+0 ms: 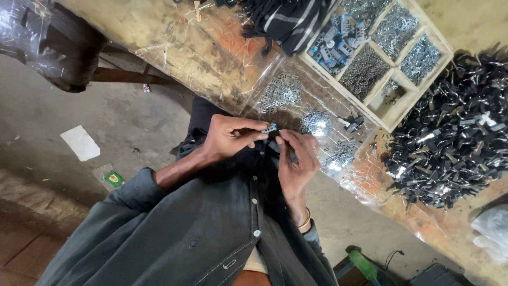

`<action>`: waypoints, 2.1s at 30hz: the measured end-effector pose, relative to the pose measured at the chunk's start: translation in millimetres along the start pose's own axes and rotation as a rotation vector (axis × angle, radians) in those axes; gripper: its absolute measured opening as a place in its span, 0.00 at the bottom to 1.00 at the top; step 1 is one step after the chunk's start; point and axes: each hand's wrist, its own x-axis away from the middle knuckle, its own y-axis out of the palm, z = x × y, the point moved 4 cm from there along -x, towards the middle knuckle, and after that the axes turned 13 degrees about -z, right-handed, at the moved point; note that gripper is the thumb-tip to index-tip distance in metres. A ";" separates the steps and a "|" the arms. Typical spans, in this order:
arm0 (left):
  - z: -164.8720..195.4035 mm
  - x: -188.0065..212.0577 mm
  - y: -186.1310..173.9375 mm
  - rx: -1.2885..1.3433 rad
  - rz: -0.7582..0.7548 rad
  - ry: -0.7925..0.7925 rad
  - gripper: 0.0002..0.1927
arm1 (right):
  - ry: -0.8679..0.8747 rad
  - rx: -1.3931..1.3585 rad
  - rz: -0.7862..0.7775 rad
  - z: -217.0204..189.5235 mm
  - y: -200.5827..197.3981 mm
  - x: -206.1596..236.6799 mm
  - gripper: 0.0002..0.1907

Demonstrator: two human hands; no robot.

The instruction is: The person sits at a workbench assembling small cylindrical components by hand, fitting pieces together and placing the finished assemblies into a compartmented wooden tray. Large piles of black parts and small hardware surround the work area on the table.

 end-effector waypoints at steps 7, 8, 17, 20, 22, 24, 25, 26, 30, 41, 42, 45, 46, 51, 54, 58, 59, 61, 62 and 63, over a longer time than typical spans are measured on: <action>-3.5 -1.1 3.1 -0.018 -0.026 -0.036 0.13 | -0.009 -0.016 0.047 -6.6 2.5 -1.8 0.09; -3.4 -1.0 3.0 -0.040 -0.030 -0.029 0.13 | 0.073 -0.153 0.064 -1.9 4.3 -1.8 0.12; 5.0 0.6 -5.3 -0.388 -0.080 0.272 0.12 | 0.108 0.039 -0.184 -1.1 -1.2 -11.6 0.12; 4.9 1.5 -14.7 -0.258 -0.036 0.194 0.12 | 0.055 0.286 -0.224 -11.2 -6.6 -22.3 0.18; 1.1 2.0 -21.3 -0.008 -0.002 0.057 0.10 | -0.058 0.484 -0.082 -22.5 -11.7 -26.3 0.21; 4.6 1.5 -24.5 -0.045 0.006 0.078 0.10 | -0.124 0.541 -0.118 -25.3 -11.5 -27.0 0.23; 6.0 1.4 -25.2 -0.061 0.008 0.087 0.10 | -0.153 0.571 -0.137 -25.2 -12.2 -24.9 0.24; 5.2 0.1 -23.5 -0.035 0.004 0.074 0.10 | -0.163 0.544 -0.166 -22.2 -13.1 -22.6 0.20; 1.3 -1.0 -13.7 0.021 -0.004 0.033 0.12 | -0.151 0.421 -0.251 -7.4 -11.1 -5.2 0.12; 2.6 -3.5 -1.3 -0.080 -0.012 0.014 0.13 | -0.010 -0.087 0.011 0.3 7.4 0.5 0.06; 2.9 -3.3 -1.3 -0.092 -0.013 0.017 0.13 | 0.020 -0.125 0.024 2.2 9.3 1.0 0.06; 1.6 -2.3 -0.7 -0.135 -0.018 0.011 0.13 | 0.140 -0.339 0.070 12.7 16.5 1.5 0.09; 0.6 -1.8 -0.3 -0.150 -0.020 0.006 0.13 | 0.186 -0.426 0.086 16.3 18.5 2.3 0.10; 6.2 0.5 -1.8 -0.390 -0.016 0.233 0.13 | 0.072 -0.088 0.034 7.2 14.9 3.0 0.15; 10.9 2.0 -5.9 -0.455 -0.021 0.325 0.12 | 0.012 0.204 -0.091 1.0 12.6 -4.0 0.15; 8.6 2.8 -13.7 -0.251 -0.009 0.108 0.12 | -0.017 0.222 -0.112 -0.6 2.9 -17.6 0.17; 10.1 3.7 -15.9 -0.226 0.004 0.109 0.11 | -0.051 0.346 -0.122 -3.7 2.0 -18.6 0.19; 12.3 4.5 -20.7 -0.175 0.026 0.113 0.10 | -0.119 0.595 -0.136 -9.1 -0.9 -17.1 0.25; 12.3 4.5 -21.1 -0.148 0.025 0.111 0.10 | -0.124 0.583 -0.149 -9.3 -2.6 -15.0 0.23; 11.7 3.3 -21.8 -0.123 0.026 0.112 0.09 | -0.132 0.571 -0.161 -8.8 -5.0 -12.7 0.21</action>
